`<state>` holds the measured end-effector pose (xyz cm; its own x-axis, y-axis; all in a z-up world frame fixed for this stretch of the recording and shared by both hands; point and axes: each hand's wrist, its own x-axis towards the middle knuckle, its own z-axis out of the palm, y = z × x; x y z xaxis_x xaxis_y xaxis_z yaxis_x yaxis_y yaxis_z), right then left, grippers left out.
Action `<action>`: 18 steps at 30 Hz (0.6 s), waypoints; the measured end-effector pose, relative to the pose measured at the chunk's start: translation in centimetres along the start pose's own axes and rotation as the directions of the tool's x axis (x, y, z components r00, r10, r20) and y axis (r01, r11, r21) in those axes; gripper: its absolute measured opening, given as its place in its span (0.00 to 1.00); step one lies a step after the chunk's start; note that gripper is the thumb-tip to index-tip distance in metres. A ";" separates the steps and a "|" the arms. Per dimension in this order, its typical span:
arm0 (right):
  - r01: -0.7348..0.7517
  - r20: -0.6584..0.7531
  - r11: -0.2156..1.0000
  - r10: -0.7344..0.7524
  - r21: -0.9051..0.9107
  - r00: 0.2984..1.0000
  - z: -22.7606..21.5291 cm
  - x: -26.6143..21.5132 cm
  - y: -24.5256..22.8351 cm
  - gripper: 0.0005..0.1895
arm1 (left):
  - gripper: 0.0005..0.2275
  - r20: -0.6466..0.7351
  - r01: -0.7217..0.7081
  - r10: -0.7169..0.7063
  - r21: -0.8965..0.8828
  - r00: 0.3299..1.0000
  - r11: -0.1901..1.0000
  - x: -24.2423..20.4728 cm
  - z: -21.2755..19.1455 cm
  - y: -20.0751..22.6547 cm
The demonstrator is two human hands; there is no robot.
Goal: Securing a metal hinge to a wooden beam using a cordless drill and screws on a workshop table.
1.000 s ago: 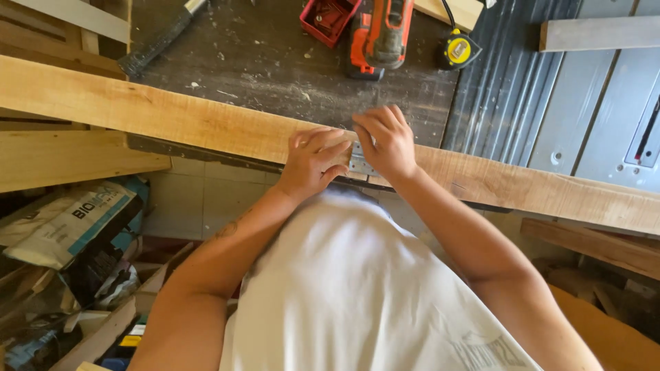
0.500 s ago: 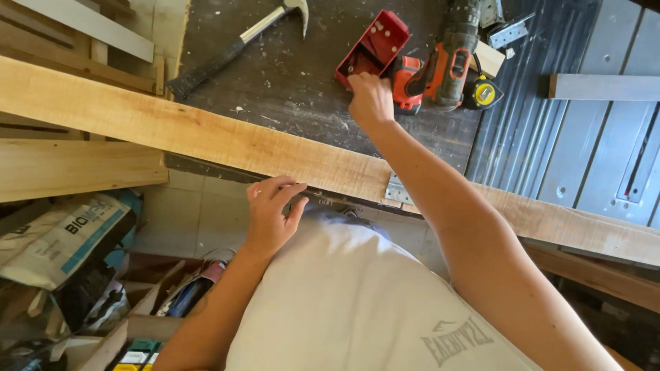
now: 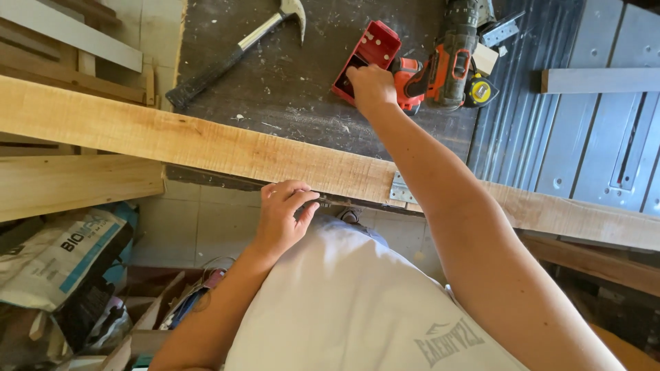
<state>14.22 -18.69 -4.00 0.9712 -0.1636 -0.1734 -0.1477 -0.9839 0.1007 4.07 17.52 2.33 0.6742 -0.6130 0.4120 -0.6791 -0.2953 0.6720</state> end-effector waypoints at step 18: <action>-0.086 0.126 -0.099 0.551 0.991 0.825 -4.6 -30.9 4.7 0.11 | 0.32 0.065 0.136 -0.121 -0.337 0.991 0.932 21.5 13.2 6.7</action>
<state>-15.58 -17.91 6.30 0.6959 -0.6863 -0.2113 -0.2543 0.0397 -0.9663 10.21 -7.30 7.55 0.7313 -0.6188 0.2868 -0.4431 -0.1114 0.8895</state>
